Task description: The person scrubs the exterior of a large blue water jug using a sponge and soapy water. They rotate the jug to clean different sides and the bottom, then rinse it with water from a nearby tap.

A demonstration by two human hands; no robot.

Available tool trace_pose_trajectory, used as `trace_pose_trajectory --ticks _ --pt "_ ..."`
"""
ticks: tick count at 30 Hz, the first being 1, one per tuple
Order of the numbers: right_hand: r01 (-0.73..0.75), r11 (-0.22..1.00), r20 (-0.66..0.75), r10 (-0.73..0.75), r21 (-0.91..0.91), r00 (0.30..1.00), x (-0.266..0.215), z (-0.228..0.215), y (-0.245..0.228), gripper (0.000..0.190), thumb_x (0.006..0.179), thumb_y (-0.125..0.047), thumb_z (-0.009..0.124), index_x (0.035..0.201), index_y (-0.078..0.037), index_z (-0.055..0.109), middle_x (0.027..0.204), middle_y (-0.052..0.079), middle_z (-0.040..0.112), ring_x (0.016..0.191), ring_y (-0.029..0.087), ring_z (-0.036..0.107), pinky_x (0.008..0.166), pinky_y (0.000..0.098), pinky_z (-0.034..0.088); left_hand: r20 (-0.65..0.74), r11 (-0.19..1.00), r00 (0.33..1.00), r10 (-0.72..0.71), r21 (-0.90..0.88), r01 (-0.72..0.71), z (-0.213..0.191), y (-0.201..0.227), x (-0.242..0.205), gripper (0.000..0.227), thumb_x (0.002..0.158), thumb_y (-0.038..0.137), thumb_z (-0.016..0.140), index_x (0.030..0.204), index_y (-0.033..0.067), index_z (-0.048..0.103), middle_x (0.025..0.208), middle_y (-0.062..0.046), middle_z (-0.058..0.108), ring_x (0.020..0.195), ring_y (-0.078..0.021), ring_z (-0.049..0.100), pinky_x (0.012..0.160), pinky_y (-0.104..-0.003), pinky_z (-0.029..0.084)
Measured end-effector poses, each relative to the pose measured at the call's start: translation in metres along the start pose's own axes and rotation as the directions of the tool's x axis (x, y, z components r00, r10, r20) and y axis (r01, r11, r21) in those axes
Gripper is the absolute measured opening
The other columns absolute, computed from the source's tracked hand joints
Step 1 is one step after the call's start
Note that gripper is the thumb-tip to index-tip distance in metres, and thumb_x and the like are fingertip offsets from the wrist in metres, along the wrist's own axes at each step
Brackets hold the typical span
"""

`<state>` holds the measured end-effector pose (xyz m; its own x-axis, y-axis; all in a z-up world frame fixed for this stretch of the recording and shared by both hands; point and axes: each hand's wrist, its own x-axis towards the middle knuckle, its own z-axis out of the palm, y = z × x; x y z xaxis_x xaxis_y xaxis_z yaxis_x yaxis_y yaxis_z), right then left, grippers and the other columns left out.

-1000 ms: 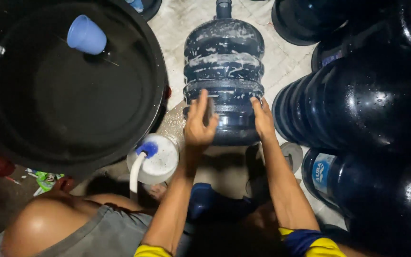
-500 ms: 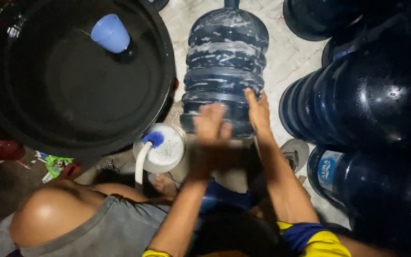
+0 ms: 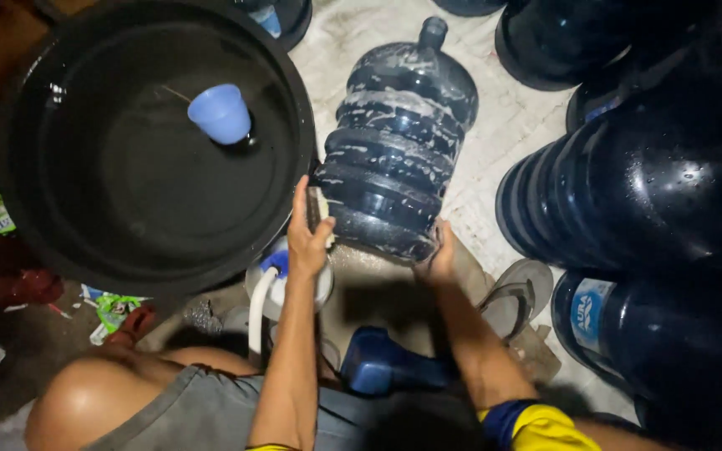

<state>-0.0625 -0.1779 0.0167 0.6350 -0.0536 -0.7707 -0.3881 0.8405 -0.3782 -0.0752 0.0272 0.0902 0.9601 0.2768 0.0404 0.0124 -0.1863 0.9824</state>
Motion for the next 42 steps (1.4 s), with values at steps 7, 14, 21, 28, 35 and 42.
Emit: trace_pose_trajectory --ticks 7,14,21,28,35,42 --pt "0.187 0.962 -0.013 -0.193 -0.199 0.981 0.055 -0.063 -0.008 0.085 0.079 -0.073 0.055 0.133 -0.007 0.049 0.130 0.019 0.054 0.120 0.032 0.053 0.100 0.0458 0.045 -0.031 0.984 0.998 -0.046 -0.171 0.040 0.011 -0.017 0.001 0.084 0.073 0.023 0.061 0.149 0.0163 0.027 0.140 -0.025 0.043 0.129 -0.0352 0.043 0.108 -0.044 0.031" --pt "0.647 0.446 0.305 -0.622 -0.619 0.721 0.018 -0.028 -0.069 0.045 0.088 -0.041 0.058 0.120 -0.009 0.061 0.122 0.015 0.057 0.118 0.025 0.048 0.104 0.0374 0.036 -0.036 0.986 0.997 -0.073 -0.154 0.066 0.051 0.014 -0.030 0.084 0.072 0.017 0.052 0.149 0.0110 0.020 0.146 -0.029 0.031 0.125 -0.0420 0.040 0.100 -0.046 0.034" --pt "0.431 0.079 0.296 -0.616 -0.899 0.730 0.019 -0.022 -0.075 0.056 0.077 -0.058 0.071 0.118 -0.023 0.057 0.118 0.004 0.050 0.116 0.022 0.049 0.102 0.0342 0.038 -0.148 0.999 0.988 -0.049 0.002 0.050 0.060 -0.008 -0.033 0.082 0.076 0.010 0.055 0.150 0.0132 0.022 0.148 -0.024 0.029 0.135 -0.0430 0.030 0.110 -0.052 0.022" --pt "0.529 0.061 0.426 -0.519 -0.847 0.741 -0.063 0.059 -0.071 0.074 0.080 -0.037 0.071 0.137 0.001 0.043 0.135 0.032 0.041 0.129 0.046 0.037 0.110 0.0496 0.028 -0.033 0.979 0.990 0.134 0.159 -0.127 0.110 0.027 -0.042 0.069 0.081 0.012 0.054 0.147 0.0115 0.031 0.142 -0.024 0.035 0.135 -0.0420 0.029 0.110 -0.056 0.018" --pt "0.503 0.042 0.420 -0.491 -0.863 0.763 -0.039 0.062 -0.056 0.087 0.073 -0.046 0.076 0.141 -0.006 0.039 0.141 0.029 0.036 0.133 0.041 0.035 0.112 0.0466 0.026 -0.077 0.897 0.950 0.301 0.360 -0.255 0.079 -0.042 -0.024 0.066 0.078 0.011 0.056 0.141 0.0119 0.042 0.142 -0.022 0.039 0.132 -0.0368 0.039 0.107 -0.048 0.029" --pt "0.434 -0.064 0.407 -0.487 -0.899 0.773 -0.043 0.061 -0.046 0.093 0.071 -0.057 0.076 0.145 -0.018 0.035 0.144 0.025 0.034 0.132 0.041 0.036 0.111 0.0467 0.027 -0.032 0.815 0.912 0.409 0.462 -0.350 0.107 -0.020 -0.038 0.067 0.076 0.024 0.061 0.141 0.0155 0.046 0.148 -0.007 0.038 0.143 -0.0260 0.021 0.116 -0.043 0.003"
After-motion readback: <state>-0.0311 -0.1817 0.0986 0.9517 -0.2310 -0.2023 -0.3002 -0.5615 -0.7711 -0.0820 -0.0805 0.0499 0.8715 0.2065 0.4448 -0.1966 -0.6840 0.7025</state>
